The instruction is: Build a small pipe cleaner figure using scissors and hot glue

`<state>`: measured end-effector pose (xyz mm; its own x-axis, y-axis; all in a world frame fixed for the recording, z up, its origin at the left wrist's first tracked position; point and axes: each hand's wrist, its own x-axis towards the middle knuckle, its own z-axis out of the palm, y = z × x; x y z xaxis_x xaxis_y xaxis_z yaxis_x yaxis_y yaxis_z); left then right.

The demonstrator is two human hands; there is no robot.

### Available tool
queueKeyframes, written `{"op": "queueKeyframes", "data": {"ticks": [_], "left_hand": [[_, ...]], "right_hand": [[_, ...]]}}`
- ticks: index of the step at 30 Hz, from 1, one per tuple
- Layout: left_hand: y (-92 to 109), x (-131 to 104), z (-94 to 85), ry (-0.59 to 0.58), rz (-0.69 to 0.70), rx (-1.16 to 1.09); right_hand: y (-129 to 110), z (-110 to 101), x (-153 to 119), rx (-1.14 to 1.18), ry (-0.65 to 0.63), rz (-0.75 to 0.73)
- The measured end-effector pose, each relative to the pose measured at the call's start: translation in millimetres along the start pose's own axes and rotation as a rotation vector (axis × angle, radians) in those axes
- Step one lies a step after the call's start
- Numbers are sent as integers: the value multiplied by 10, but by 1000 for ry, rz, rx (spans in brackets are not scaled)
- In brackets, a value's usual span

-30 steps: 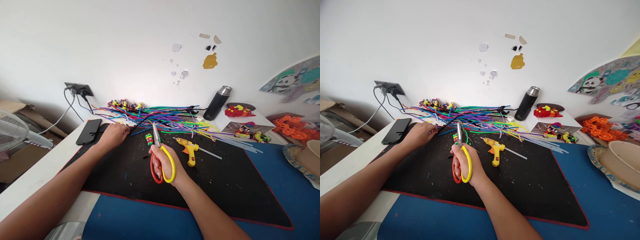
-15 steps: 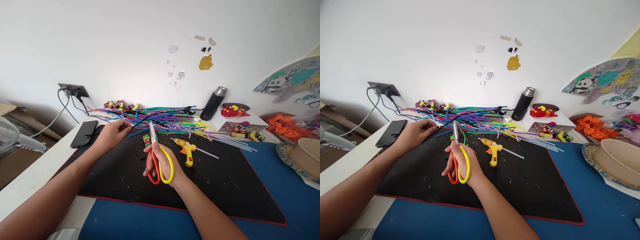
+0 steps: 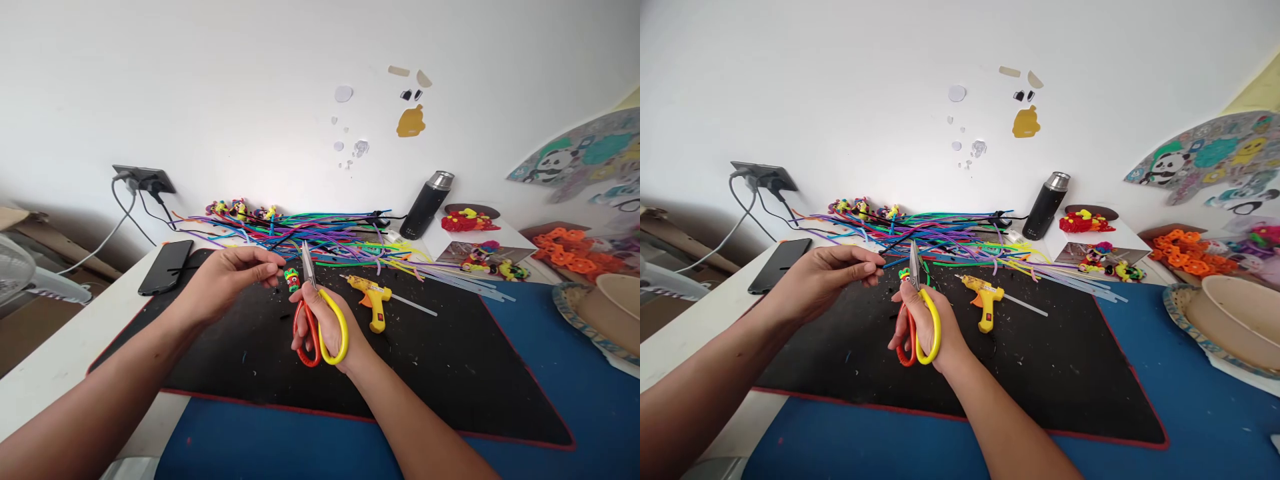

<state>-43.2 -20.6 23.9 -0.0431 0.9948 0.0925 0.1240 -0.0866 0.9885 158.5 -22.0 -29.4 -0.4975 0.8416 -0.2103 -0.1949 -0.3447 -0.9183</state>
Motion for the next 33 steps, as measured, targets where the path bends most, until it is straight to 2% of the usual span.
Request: {"op": "queueKeyframes", "data": {"ticks": [2, 4, 7, 15, 26, 30, 31, 33], "left_hand": [[116, -97, 134, -69, -20, -224], [193, -146, 251, -113, -10, -305], [190, -123, 341, -110, 46, -198], [-81, -37, 359, -144, 1, -3], [-128, -67, 386, -127, -51, -5], [20, -291, 422, -42, 17, -122], [98, -386, 453, -80, 21, -210], [287, -598, 551, -249, -18, -423]], "right_hand": [[11, 2, -8, 14, -1, -18], [23, 1, -12, 29, -2, -44], [19, -3, -8, 73, 9, -73], [-47, -26, 26, 203, 98, -46], [-70, 8, 9, 228, 95, -47], [-41, 0, 23, 250, 123, -47], [-29, -4, 25, 253, 124, -46], [-7, -13, 24, 220, 121, -35]]}}
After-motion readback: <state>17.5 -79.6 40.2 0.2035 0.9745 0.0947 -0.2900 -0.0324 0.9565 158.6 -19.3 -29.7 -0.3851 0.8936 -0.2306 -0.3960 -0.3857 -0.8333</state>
